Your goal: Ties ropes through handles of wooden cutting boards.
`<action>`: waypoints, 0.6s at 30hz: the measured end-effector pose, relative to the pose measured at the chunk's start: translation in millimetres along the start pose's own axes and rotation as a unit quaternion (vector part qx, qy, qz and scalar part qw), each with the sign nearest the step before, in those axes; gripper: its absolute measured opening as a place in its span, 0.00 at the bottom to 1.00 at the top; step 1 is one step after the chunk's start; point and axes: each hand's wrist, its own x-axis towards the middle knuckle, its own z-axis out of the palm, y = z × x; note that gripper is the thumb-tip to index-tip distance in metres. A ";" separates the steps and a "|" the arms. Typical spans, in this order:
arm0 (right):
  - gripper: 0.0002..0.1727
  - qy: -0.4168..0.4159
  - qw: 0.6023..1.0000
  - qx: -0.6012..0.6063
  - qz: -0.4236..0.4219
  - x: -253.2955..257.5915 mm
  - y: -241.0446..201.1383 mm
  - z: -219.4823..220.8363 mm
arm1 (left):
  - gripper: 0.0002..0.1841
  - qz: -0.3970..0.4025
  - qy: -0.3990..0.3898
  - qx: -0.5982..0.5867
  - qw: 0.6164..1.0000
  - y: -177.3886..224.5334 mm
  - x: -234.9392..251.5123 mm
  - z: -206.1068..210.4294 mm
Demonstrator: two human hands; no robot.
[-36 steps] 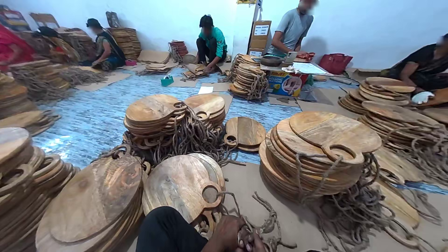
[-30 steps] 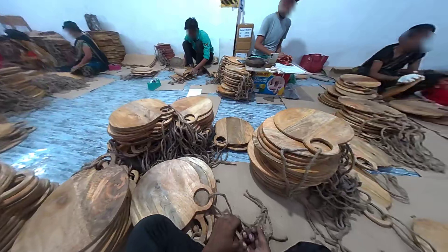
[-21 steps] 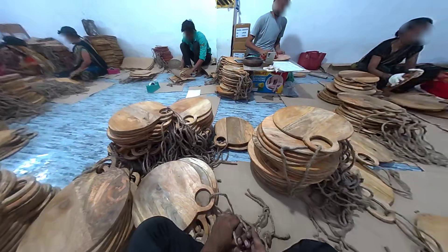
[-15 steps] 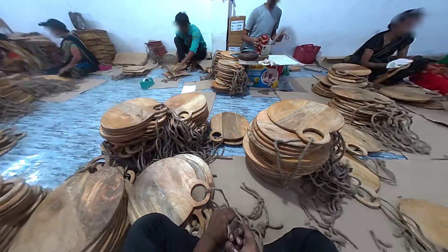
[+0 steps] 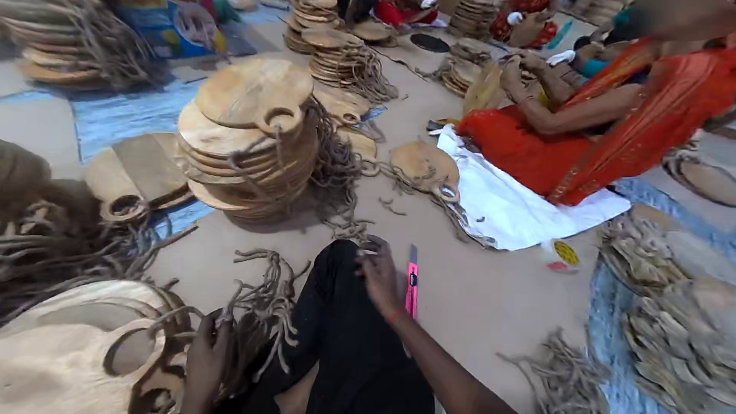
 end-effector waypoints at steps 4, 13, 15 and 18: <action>0.34 0.115 0.948 -0.281 0.096 11.0 100.0 -100.3 | 0.20 -0.013 -0.022 -0.086 0.996 -2.5 12.8 5.1; 0.25 0.068 0.965 -0.188 0.172 45.4 129.6 -113.9 | 0.13 -0.056 -0.010 -0.259 0.964 6.7 11.6 -2.3; 0.21 0.057 0.988 -0.040 0.135 49.3 76.2 -91.7 | 0.12 -0.062 -0.005 -0.289 0.955 10.4 12.6 -6.1; 0.16 -0.073 0.985 0.094 0.121 18.9 -14.0 -47.0 | 0.13 -0.054 0.014 -0.314 0.948 14.6 12.0 -10.7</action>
